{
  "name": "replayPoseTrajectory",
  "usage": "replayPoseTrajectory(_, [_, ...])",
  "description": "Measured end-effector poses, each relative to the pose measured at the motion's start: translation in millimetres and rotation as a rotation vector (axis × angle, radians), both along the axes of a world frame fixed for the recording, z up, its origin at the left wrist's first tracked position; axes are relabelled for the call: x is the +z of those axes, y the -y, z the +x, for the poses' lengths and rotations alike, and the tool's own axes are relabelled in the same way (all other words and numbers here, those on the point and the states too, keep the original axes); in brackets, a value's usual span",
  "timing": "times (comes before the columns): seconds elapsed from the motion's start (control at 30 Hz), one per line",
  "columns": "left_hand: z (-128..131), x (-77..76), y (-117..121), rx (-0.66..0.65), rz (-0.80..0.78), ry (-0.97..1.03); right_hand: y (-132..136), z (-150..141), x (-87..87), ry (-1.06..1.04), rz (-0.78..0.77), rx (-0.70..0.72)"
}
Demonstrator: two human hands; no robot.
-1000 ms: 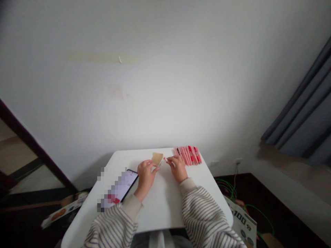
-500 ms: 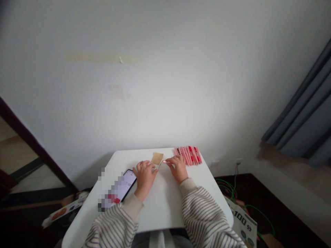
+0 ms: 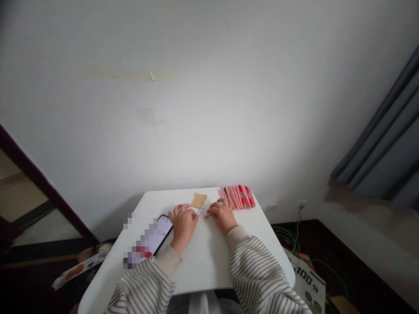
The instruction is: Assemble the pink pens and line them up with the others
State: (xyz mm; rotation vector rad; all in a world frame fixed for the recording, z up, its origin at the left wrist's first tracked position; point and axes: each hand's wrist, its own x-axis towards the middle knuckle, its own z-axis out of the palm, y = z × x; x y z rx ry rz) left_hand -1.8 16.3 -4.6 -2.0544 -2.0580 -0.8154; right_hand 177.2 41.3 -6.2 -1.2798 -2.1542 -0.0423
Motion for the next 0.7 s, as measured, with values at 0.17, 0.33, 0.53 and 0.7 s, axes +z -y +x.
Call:
replayPoseTrajectory(0.17, [1, 1.9, 0, -0.001, -0.001, 0.017, -2, 0, -4.1, -0.025, -0.001, 0.008])
replayPoseTrajectory(0.33, [2, 5.1, 1, 0.011, 0.006, 0.039, -2, 0, -3.6, -0.077, 0.024, -0.012])
replayPoseTrajectory(0.53, [3, 12.4, 2, -0.040, 0.024, 0.088, -1, 1, 1.4, -0.111, 0.123, -0.075])
replayPoseTrajectory(0.7, [4, 14.1, 2, -0.095, 0.006, 0.130, -1, 1, 1.5, -0.110, 0.160, -0.088])
